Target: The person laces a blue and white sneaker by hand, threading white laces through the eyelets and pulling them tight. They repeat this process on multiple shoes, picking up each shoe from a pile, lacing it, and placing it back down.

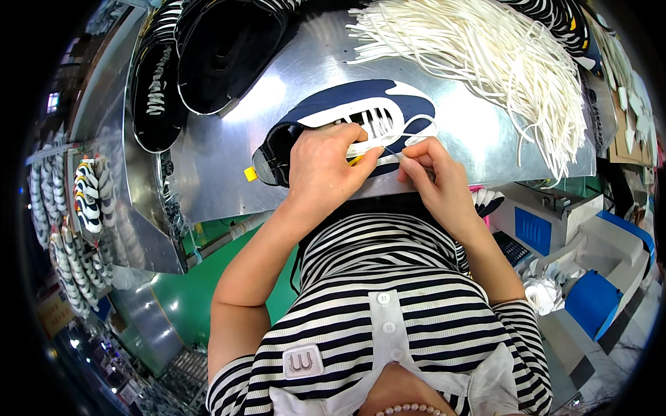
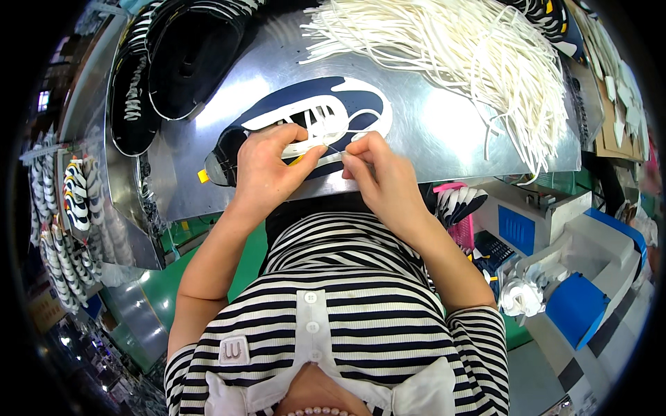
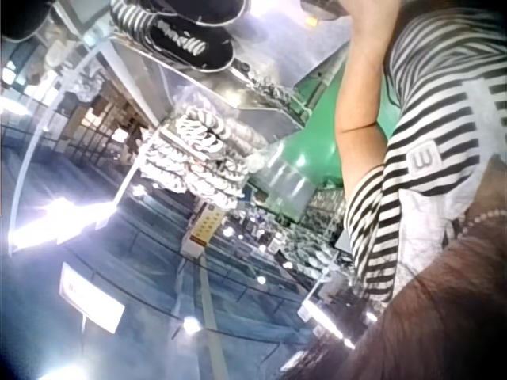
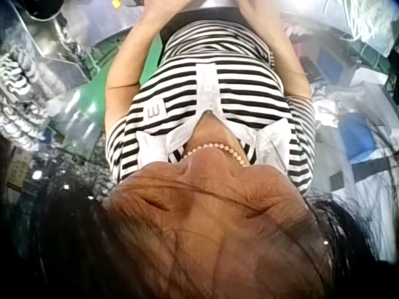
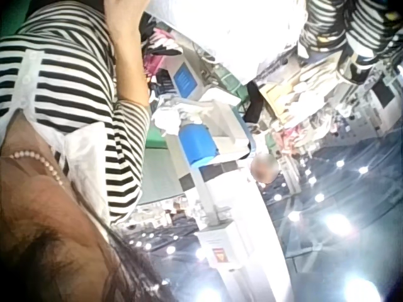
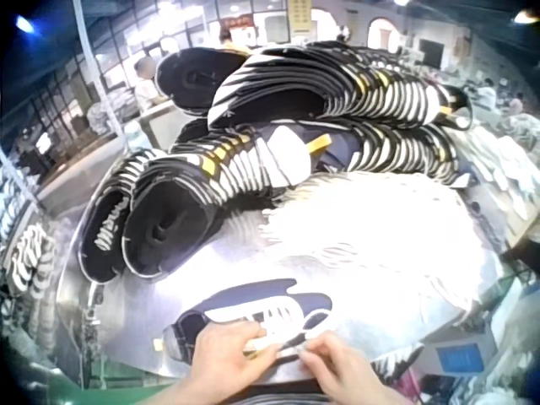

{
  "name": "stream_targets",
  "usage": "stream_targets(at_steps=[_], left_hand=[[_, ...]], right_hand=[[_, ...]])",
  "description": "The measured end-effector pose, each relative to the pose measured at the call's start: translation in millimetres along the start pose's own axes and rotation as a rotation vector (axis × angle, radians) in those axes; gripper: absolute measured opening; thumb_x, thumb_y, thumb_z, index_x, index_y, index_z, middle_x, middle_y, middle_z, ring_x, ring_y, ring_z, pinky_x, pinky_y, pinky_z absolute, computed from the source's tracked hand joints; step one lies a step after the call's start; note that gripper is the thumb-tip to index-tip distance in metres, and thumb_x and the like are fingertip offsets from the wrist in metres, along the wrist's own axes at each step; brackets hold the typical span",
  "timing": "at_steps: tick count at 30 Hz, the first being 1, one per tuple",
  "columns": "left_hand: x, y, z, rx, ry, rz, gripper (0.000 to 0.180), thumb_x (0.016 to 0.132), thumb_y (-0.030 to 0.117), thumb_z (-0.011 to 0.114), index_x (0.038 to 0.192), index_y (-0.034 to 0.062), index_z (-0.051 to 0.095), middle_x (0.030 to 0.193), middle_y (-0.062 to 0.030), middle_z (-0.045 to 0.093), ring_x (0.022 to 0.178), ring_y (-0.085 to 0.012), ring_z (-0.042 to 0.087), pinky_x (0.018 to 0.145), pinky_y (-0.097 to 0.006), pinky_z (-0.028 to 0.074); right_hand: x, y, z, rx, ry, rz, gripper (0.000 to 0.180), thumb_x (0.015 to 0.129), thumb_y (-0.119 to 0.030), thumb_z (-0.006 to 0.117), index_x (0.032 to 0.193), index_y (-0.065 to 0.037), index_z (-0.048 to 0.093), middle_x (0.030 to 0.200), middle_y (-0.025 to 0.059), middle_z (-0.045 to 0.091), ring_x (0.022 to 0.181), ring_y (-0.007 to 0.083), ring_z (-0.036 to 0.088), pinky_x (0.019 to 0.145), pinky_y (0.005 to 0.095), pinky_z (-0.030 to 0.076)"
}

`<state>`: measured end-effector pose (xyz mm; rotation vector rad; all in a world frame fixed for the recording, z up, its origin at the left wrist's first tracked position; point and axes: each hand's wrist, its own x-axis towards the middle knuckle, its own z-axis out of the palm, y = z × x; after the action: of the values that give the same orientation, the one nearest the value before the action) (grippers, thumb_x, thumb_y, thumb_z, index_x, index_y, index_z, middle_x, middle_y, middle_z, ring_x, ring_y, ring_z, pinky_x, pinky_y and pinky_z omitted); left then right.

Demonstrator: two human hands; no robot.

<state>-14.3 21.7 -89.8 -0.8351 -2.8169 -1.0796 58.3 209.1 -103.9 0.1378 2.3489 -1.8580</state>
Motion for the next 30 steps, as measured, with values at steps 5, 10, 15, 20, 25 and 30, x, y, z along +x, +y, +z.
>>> stream_targets(at_steps=[5,10,15,20,25,30], left_hand=[[-7.5,0.5,1.2,0.027,0.016,0.152,0.021,0.076,0.018,0.078,0.081,0.0017,0.066,0.073,-0.0121,0.065,0.061,-0.0283,0.061,0.055,-0.036,0.046],[-16.3,5.5,2.1,0.068,0.034,0.280,0.015,0.075,0.006,0.077,0.084,0.0043,0.066,0.071,-0.0079,0.062,0.063,-0.0266,0.059,0.054,-0.037,0.045],[-27.0,5.7,-3.9,0.192,0.086,0.288,0.013,0.075,0.011,0.076,0.080,0.0073,0.064,0.070,-0.0044,0.059,0.068,-0.0227,0.059,0.062,-0.035,0.044],[-30.7,7.7,-1.0,0.233,0.117,0.376,0.014,0.073,0.009,0.076,0.078,0.0076,0.063,0.069,-0.0030,0.057,0.068,-0.0211,0.058,0.062,-0.035,0.042],[-36.4,2.9,-6.4,0.248,0.140,0.366,0.019,0.069,0.003,0.077,0.085,0.0062,0.066,0.068,-0.0034,0.057,0.067,-0.0223,0.057,0.060,-0.033,0.042],[-34.4,1.1,-3.2,0.168,0.141,0.392,0.020,0.069,0.001,0.077,0.085,0.0029,0.065,0.065,-0.0060,0.055,0.066,-0.0232,0.055,0.056,-0.035,0.044]], right_hand=[[4.1,1.3,6.2,0.084,-0.010,0.071,0.014,0.098,-0.011,0.058,0.097,0.001,0.051,0.074,0.0107,0.068,0.067,0.0164,0.066,0.065,0.0284,0.051],[15.1,0.7,29.7,0.041,0.058,0.082,0.019,0.096,-0.013,0.060,0.100,0.003,0.050,0.078,0.0123,0.068,0.069,0.0233,0.069,0.067,0.0331,0.052],[-14.2,-4.5,-34.3,-0.318,-0.103,-0.115,0.024,0.089,-0.013,0.069,0.108,-0.005,0.057,0.085,0.0104,0.071,0.068,0.0218,0.068,0.068,0.0321,0.052],[-2.5,-48.1,-23.8,-0.149,0.048,-0.419,0.028,0.084,-0.005,0.069,0.110,-0.009,0.059,0.086,0.0102,0.070,0.065,0.0240,0.067,0.058,0.0327,0.051],[20.4,-39.5,8.1,-0.809,-0.074,-0.496,0.020,0.085,-0.009,0.065,0.103,-0.006,0.056,0.080,0.0091,0.068,0.070,0.0289,0.067,0.056,0.0373,0.049],[42.1,-36.2,8.8,-0.672,-0.211,-0.250,0.021,0.085,-0.011,0.067,0.104,-0.007,0.060,0.082,0.0097,0.069,0.072,0.0289,0.067,0.062,0.0372,0.051]])
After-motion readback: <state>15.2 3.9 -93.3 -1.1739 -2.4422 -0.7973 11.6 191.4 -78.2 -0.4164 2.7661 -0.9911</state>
